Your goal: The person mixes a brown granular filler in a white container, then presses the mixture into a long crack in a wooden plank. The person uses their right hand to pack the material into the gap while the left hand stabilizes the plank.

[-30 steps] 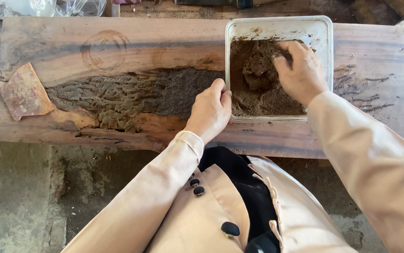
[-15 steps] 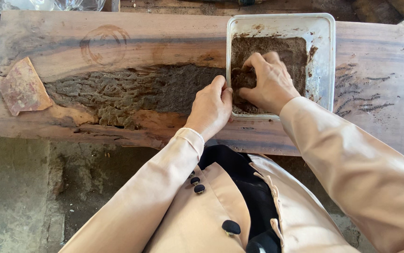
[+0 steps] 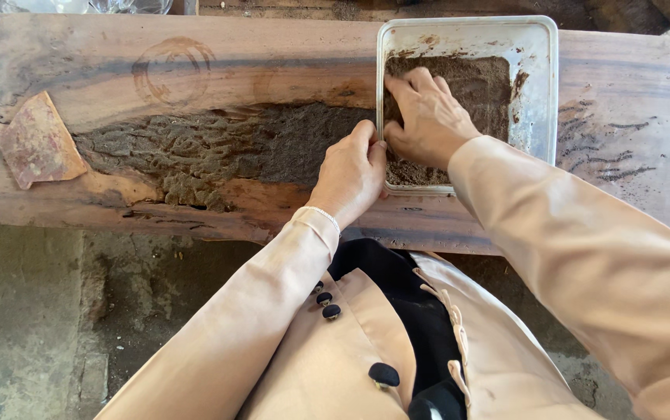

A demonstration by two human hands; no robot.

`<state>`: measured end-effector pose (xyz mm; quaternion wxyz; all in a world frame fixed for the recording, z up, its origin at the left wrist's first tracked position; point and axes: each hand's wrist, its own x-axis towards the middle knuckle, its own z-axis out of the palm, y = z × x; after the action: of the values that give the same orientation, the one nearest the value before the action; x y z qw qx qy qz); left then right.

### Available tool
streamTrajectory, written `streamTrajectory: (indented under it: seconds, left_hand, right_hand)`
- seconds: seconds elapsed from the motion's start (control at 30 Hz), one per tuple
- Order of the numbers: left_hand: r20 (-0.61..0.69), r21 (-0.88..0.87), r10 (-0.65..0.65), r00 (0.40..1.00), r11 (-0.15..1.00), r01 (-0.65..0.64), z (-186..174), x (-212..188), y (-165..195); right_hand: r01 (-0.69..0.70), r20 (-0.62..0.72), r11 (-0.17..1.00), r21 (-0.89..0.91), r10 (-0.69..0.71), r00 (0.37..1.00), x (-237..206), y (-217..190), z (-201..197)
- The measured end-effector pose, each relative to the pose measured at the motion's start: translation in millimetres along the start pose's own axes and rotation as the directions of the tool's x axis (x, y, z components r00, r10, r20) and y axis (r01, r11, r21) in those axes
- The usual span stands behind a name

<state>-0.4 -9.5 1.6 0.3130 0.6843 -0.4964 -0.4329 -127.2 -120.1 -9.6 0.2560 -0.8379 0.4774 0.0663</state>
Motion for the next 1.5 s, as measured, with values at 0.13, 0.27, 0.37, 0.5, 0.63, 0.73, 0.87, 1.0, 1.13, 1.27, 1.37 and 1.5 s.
streamTrajectory:
  seconds: [0.13,0.27,0.37,0.5,0.63,0.73,0.87,1.0,1.13,1.27,1.37,1.5]
  left_hand:
    - [0.016,-0.078,-0.065,0.998,0.995,0.066,1.8,-0.8,-1.1]
    - [-0.042,0.04,-0.01,0.999,0.999,0.012,4.2,2.0,-4.5]
    - [-0.054,0.063,-0.003,0.999,0.998,0.007,5.0,2.8,-6.8]
    - [-0.086,0.087,0.052,0.995,0.995,-0.044,4.7,2.8,-4.8]
    - [0.061,-0.036,-0.145,0.988,0.988,0.147,3.0,2.0,-3.9]
    - [0.002,-0.022,-0.075,0.997,0.997,0.075,5.2,2.1,-7.0]
    - [-0.1,0.104,0.094,0.991,0.991,-0.083,8.0,4.0,-10.0]
    - [0.021,-0.033,-0.071,0.997,0.997,0.072,4.0,1.6,-5.0]
    - [0.039,-0.038,-0.092,0.995,0.995,0.093,-0.2,-0.7,3.8]
    - [0.046,-0.032,-0.085,0.995,0.996,0.087,-0.4,-0.7,2.8]
    - [0.013,-0.024,-0.05,0.999,0.998,0.051,2.7,0.5,-3.7]
    - [-0.117,0.081,0.099,0.988,0.993,-0.09,8.9,3.0,-9.3]
  right_hand:
    - [0.075,0.162,0.989,-0.126,-0.054,0.985,-19.5,4.1,-12.6]
    - [0.164,0.084,0.958,-0.234,-0.148,0.985,-35.2,3.5,-11.1]
    - [0.086,0.095,0.985,-0.152,-0.072,0.993,-40.4,1.8,-9.7]
    - [-0.093,0.02,0.996,0.006,0.093,0.995,-36.6,6.0,-23.1]
    - [-0.102,-0.195,0.987,0.122,0.125,0.973,-36.5,7.1,-30.6]
    - [0.067,-0.136,0.985,-0.16,-0.089,0.987,-43.8,1.6,-17.8]
    - [0.146,-0.039,0.928,-0.343,-0.169,0.985,-51.0,2.6,-1.4]
    - [-0.047,-0.029,0.999,-0.027,0.046,0.999,-44.7,21.2,-11.3]
    - [-0.188,-0.099,0.973,0.136,0.202,0.974,-34.0,30.0,-26.5]
    - [-0.078,-0.133,0.996,0.047,0.083,0.988,-18.6,24.5,-42.0]
    - [-0.015,0.019,0.995,-0.094,0.017,1.0,-13.8,13.4,-37.1]
    - [-0.032,-0.063,0.993,-0.115,0.025,0.998,-30.8,7.9,-13.7]
